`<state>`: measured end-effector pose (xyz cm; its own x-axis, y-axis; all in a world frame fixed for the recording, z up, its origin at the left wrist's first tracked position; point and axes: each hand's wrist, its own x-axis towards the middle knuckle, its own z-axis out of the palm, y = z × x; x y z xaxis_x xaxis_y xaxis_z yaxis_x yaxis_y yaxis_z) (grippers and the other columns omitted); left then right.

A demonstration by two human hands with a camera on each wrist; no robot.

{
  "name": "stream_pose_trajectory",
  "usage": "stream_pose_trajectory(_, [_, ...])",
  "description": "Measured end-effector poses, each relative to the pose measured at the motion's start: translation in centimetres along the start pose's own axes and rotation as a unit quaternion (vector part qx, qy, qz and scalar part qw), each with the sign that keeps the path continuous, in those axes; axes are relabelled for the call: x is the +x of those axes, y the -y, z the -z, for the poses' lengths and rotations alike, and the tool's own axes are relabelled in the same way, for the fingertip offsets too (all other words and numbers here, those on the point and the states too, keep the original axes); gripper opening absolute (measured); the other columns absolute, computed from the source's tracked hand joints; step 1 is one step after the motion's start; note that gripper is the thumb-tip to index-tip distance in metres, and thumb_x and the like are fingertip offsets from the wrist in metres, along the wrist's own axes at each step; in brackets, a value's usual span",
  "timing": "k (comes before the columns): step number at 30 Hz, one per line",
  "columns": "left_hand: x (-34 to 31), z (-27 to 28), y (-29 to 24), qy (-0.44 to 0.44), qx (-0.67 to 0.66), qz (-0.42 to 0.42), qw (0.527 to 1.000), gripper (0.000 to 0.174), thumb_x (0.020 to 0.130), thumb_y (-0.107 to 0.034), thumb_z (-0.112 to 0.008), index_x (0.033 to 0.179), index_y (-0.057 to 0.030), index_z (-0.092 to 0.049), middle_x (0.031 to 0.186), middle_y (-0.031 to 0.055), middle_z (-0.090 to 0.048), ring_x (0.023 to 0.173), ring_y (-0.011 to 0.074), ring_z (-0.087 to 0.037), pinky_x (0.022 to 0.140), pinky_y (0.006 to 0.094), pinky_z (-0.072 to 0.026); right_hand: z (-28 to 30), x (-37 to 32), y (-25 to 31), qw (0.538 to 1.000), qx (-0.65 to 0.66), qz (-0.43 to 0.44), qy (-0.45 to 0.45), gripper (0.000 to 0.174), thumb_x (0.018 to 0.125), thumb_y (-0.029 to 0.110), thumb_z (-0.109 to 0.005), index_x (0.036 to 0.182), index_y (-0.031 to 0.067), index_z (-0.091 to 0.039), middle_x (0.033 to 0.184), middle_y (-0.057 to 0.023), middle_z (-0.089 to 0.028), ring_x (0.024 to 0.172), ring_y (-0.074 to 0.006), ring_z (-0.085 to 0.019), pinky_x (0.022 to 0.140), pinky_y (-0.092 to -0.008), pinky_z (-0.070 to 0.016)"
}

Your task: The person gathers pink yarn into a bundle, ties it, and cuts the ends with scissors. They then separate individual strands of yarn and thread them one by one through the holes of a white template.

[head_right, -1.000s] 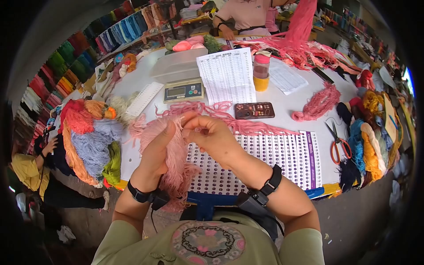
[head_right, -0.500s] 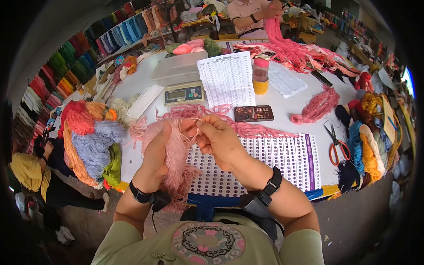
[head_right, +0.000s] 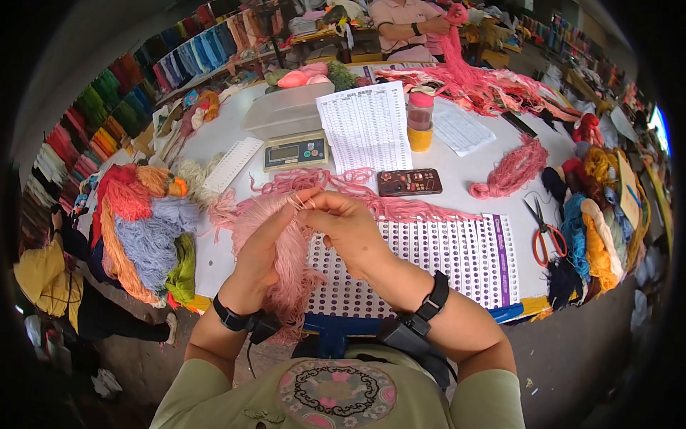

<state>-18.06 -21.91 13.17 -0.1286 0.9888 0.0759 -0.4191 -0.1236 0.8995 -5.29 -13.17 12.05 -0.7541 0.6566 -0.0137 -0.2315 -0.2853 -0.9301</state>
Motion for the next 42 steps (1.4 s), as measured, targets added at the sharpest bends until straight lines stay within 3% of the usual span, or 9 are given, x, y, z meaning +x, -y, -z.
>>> stream_pose_trajectory(4, [0.2, 0.3, 0.3, -0.004, -0.076, 0.008, 0.997, 0.043, 0.098, -0.026, -0.047, 0.131, 0.0017, -0.047, 0.126, 0.011, -0.054, 0.117, 0.0189, -0.051, 0.101, 0.0324, -0.0384, -0.4, -0.2, 0.3, 0.999, 0.027, 0.011, -0.023, 0.004, 0.086, 0.016, -0.066, 0.088, 0.0126, -0.066, 0.085, 0.0079, -0.062, 0.069, 0.0003, -0.049, 0.055, -0.0167, -0.0345])
stream_pose_trajectory(13, [0.0, 0.4, 0.2, -0.064, 0.054, 0.028, 0.996, 0.035, 0.096, -0.026, -0.054, 0.119, -0.0011, -0.057, 0.118, 0.0082, -0.058, 0.108, 0.0155, -0.054, 0.098, 0.0319, -0.0406, 0.0, -0.1, -0.3, 0.999, 0.05, 0.004, 0.004, 0.004, 0.091, 0.018, -0.061, 0.091, 0.0137, -0.06, 0.078, 0.0067, -0.058, 0.062, -0.0016, -0.044, 0.056, -0.0187, -0.0356])
stream_pose_trajectory(19, [0.6, 1.3, 1.0, 0.017, -0.095, -0.029, 0.995, 0.048, 0.096, -0.037, -0.051, 0.127, -0.0004, -0.05, 0.124, 0.0095, -0.056, 0.116, 0.0184, -0.051, 0.101, 0.0337, -0.0386, 0.2, 0.2, -0.3, 0.996, 0.085, 0.002, -0.026, 0.009, 0.093, 0.018, -0.057, 0.095, 0.0101, -0.061, 0.079, 0.005, -0.059, 0.059, -0.0025, -0.043, 0.053, -0.0187, -0.0365])
stream_pose_trajectory(25, [0.0, 0.3, 0.8, 0.001, 0.061, -0.035, 0.998, 0.058, 0.099, -0.047, -0.04, 0.134, -0.0016, -0.044, 0.129, 0.0099, -0.051, 0.125, 0.0195, -0.044, 0.107, 0.0337, -0.0314, -0.5, 0.2, 0.2, 1.0, -0.02, 0.017, -0.01, 0.01, 0.09, 0.018, -0.062, 0.098, 0.0113, -0.065, 0.08, 0.0079, -0.058, 0.061, 0.0003, -0.043, 0.052, -0.0177, -0.0343])
stream_pose_trajectory(34, [0.5, 1.0, 1.4, -0.027, -0.031, -0.002, 0.999, 0.048, 0.101, -0.035, -0.04, 0.134, -0.002, -0.045, 0.127, 0.0095, -0.052, 0.123, 0.0166, -0.045, 0.106, 0.0314, -0.032, -0.5, 0.1, -0.7, 0.998, 0.046, 0.034, -0.024, 0.008, 0.091, 0.017, -0.06, 0.096, 0.0123, -0.064, 0.078, 0.0081, -0.056, 0.062, 0.0002, -0.045, 0.053, -0.0168, -0.035])
stream_pose_trajectory(37, [0.6, 1.0, 1.2, -0.006, 0.016, -0.046, 0.999, 0.038, 0.098, -0.026, -0.048, 0.125, -0.0007, -0.052, 0.132, 0.0108, -0.051, 0.121, 0.0199, -0.048, 0.103, 0.034, -0.0369, -0.3, -0.1, -0.6, 0.996, 0.082, 0.031, 0.006, 0.007, 0.093, 0.017, -0.058, 0.095, 0.012, -0.063, 0.076, 0.0073, -0.054, 0.059, -0.0016, -0.044, 0.05, -0.0173, -0.0338])
stream_pose_trajectory(39, [0.9, 0.9, 0.9, -0.079, -0.002, -0.049, 0.996, 0.029, 0.096, -0.022, -0.052, 0.115, -0.0004, -0.055, 0.124, 0.013, -0.056, 0.117, 0.0211, -0.05, 0.101, 0.0364, -0.0388, -0.3, -0.5, 0.1, 0.995, 0.096, 0.014, 0.022, 0.007, 0.093, 0.017, -0.058, 0.093, 0.0117, -0.062, 0.074, 0.0066, -0.053, 0.057, -0.0024, -0.043, 0.049, -0.0182, -0.0327])
stream_pose_trajectory(41, [0.1, 1.0, -1.0, -0.041, -0.076, -0.015, 0.996, 0.025, 0.095, -0.02, -0.052, 0.111, -0.0002, -0.055, 0.117, 0.0132, -0.058, 0.11, 0.0204, -0.054, 0.096, 0.0349, -0.0432, 0.0, -0.7, 0.9, 0.996, -0.076, -0.013, 0.051, 0.008, 0.094, 0.019, -0.057, 0.094, 0.0121, -0.061, 0.075, 0.0054, -0.053, 0.058, -0.0038, -0.043, 0.051, -0.0196, -0.0319])
stream_pose_trajectory(42, [-0.3, 1.8, -2.1, 0.0, -0.148, 0.014, 0.989, 0.022, 0.095, -0.018, -0.053, 0.107, 0.0001, -0.055, 0.11, 0.0133, -0.06, 0.103, 0.0197, -0.058, 0.09, 0.0335, -0.0476, 0.8, -0.3, 0.9, 0.992, -0.102, 0.073, 0.001, 0.009, 0.094, 0.02, -0.057, 0.095, 0.0116, -0.06, 0.079, 0.0032, -0.056, 0.062, -0.0057, -0.047, 0.056, -0.0209, -0.0369])
